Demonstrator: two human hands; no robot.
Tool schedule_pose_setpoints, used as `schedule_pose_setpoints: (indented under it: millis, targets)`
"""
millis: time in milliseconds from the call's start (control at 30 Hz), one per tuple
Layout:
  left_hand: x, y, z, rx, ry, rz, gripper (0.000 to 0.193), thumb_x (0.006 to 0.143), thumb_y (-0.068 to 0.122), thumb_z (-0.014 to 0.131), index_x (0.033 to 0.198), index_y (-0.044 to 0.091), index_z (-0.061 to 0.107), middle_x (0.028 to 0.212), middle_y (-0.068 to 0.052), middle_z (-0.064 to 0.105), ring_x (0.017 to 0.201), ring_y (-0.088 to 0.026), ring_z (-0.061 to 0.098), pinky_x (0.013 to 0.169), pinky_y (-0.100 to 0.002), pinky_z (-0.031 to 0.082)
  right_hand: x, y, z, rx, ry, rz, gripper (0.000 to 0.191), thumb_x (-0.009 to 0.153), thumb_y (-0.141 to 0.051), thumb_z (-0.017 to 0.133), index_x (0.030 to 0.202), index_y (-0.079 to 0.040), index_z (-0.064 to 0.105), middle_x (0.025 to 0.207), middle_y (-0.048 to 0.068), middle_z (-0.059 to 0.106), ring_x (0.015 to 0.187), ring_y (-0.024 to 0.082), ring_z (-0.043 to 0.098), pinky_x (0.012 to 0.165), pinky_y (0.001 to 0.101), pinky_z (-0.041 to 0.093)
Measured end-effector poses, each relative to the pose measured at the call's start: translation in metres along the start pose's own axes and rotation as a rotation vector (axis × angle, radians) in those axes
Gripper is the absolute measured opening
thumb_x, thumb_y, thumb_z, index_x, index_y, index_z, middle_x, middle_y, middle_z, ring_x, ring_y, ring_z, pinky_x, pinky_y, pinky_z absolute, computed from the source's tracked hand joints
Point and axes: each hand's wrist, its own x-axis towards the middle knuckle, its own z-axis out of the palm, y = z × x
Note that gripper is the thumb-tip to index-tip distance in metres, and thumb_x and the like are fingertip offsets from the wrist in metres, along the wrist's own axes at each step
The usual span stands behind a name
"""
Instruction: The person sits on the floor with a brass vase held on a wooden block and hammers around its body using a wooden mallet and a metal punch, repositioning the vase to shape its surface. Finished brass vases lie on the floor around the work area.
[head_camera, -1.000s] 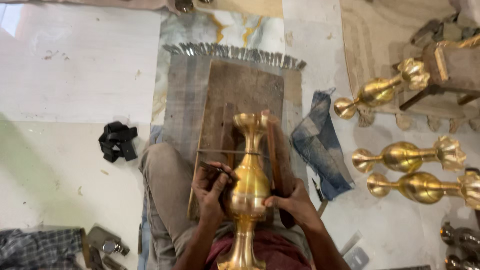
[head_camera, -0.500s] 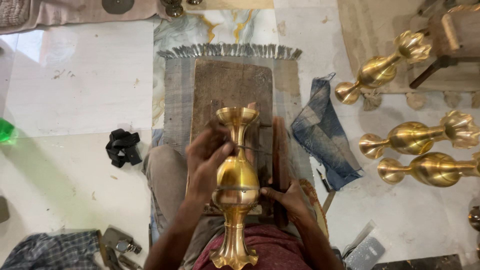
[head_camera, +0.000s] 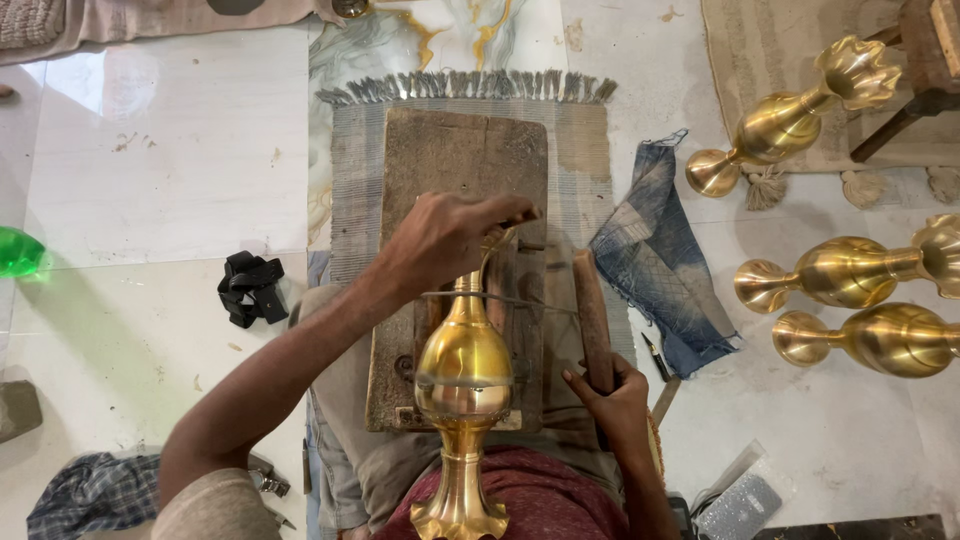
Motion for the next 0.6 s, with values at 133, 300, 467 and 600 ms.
schedule_pose_setpoints:
  millis: [133, 300, 467, 600]
  targets:
    - [0.009, 0.005, -0.004, 0.174, -0.144, -0.058, 0.031, 0.103, 0.003, 0.06, 0.128, 0.02, 0.069, 0.099, -0.009, 0.08, 0.046, -0.01, 0.065, 0.035, -0.027, 0.049, 0.01, -0.011, 0.003, -0.049, -0.022, -0.001, 0.045, 0.072, -0.02, 0.09, 0.108, 0.002, 0.074, 0.09, 0.011, 0.078, 0.077, 0.017, 0.074, 0.068, 0.0326, 0.058]
    - [0.015, -0.004, -0.007, 0.219, -0.18, 0.11, 0.04, 0.097, 0.002, 0.063, 0.132, 0.02, 0.065, 0.094, -0.005, 0.08, 0.05, -0.009, 0.063, 0.037, -0.024, 0.048, 0.021, -0.022, 0.0, -0.021, -0.023, -0.141, 0.038, 0.073, -0.017, 0.09, 0.101, 0.004, 0.074, 0.083, 0.012, 0.076, 0.071, 0.017, 0.07, 0.066, 0.0324, 0.055]
    - [0.023, -0.011, -0.005, 0.157, -0.208, 0.195, 0.039, 0.094, 0.002, 0.064, 0.129, 0.018, 0.064, 0.096, -0.004, 0.08, 0.048, -0.008, 0.06, 0.037, -0.023, 0.047, 0.031, -0.033, -0.008, 0.262, 0.051, -0.304, 0.021, 0.084, -0.012, 0.084, 0.096, 0.002, 0.073, 0.076, 0.008, 0.069, 0.065, 0.013, 0.061, 0.061, 0.03, 0.05]
    - [0.022, -0.011, -0.004, 0.247, -0.325, 0.109, 0.036, 0.097, 0.0, 0.06, 0.129, 0.017, 0.064, 0.086, -0.003, 0.079, 0.042, -0.01, 0.057, 0.035, -0.026, 0.044, 0.045, -0.043, -0.008, 0.057, 0.143, -0.451, 0.019, 0.086, -0.009, 0.077, 0.103, -0.001, 0.071, 0.08, 0.004, 0.071, 0.071, 0.009, 0.062, 0.064, 0.0269, 0.05]
